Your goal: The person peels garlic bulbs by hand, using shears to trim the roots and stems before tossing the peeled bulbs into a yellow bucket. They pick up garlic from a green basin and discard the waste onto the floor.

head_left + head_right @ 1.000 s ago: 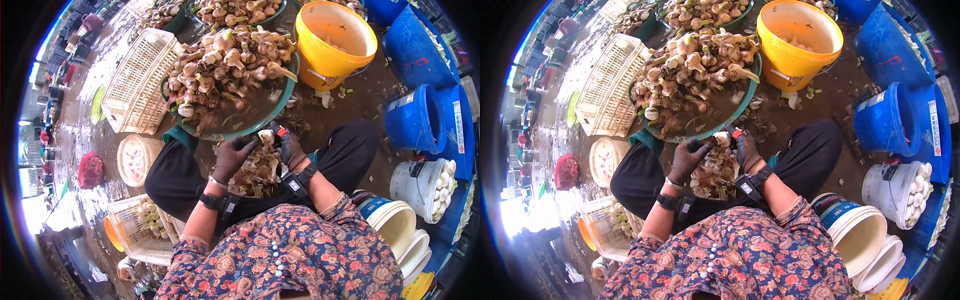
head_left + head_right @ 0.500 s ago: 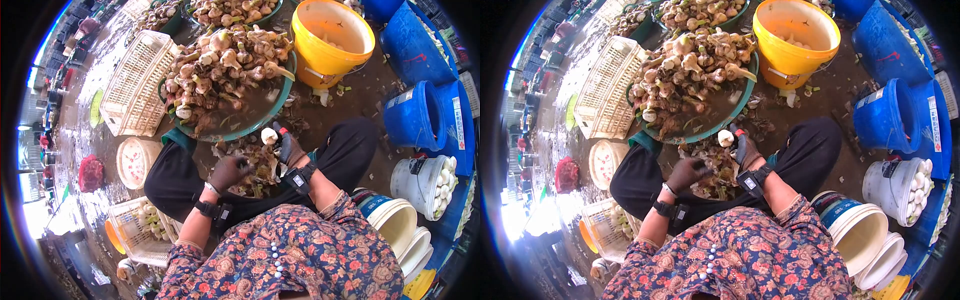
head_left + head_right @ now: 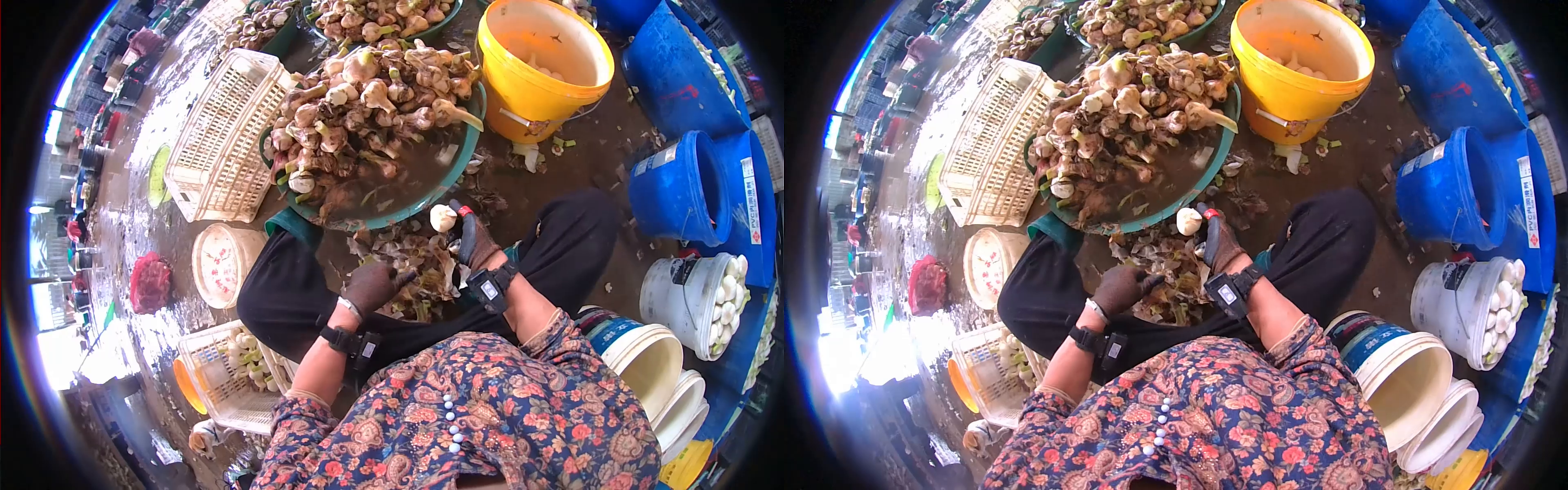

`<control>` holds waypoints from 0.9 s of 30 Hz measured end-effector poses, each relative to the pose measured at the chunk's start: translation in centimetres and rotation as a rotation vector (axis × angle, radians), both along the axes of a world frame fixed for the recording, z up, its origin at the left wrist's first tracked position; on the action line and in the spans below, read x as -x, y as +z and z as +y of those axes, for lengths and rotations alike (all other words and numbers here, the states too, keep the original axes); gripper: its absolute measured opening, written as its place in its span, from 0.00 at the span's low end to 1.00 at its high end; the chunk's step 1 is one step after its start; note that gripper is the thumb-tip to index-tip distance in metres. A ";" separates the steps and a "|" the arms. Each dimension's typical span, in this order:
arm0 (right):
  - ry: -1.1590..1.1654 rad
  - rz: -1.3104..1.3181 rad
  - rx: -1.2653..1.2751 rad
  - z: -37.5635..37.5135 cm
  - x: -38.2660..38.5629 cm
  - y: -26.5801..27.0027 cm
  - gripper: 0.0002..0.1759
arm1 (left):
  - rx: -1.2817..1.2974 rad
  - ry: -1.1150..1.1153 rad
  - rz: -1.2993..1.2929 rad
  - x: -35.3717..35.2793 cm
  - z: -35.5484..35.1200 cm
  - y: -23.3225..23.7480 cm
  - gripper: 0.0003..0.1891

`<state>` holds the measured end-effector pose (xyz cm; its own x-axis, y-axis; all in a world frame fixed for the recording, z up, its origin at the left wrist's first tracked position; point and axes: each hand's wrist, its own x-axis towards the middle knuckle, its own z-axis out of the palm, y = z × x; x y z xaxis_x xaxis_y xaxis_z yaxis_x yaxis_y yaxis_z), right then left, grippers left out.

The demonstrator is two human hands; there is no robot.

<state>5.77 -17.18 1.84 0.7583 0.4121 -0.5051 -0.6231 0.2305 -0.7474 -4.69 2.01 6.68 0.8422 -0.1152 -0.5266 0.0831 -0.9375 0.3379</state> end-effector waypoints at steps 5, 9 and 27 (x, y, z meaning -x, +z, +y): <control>-0.087 0.149 0.090 1.7 0.3 0.8 0.21 | 0.631 0.512 -0.509 -4.0 -3.1 2.5 0.09; -0.033 -0.030 0.320 1.0 0.7 0.8 0.18 | 0.588 0.268 -0.568 -5.3 -3.1 1.1 0.11; 0.117 0.281 -0.019 1.8 0.0 0.8 0.31 | 1.470 0.911 -0.194 -8.2 9.5 2.7 0.22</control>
<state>5.74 -15.36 2.67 0.5367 0.4994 -0.6800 -0.8281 0.1571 -0.5382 3.51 11.53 9.39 0.9369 0.1426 -0.3191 0.2244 0.4547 0.8619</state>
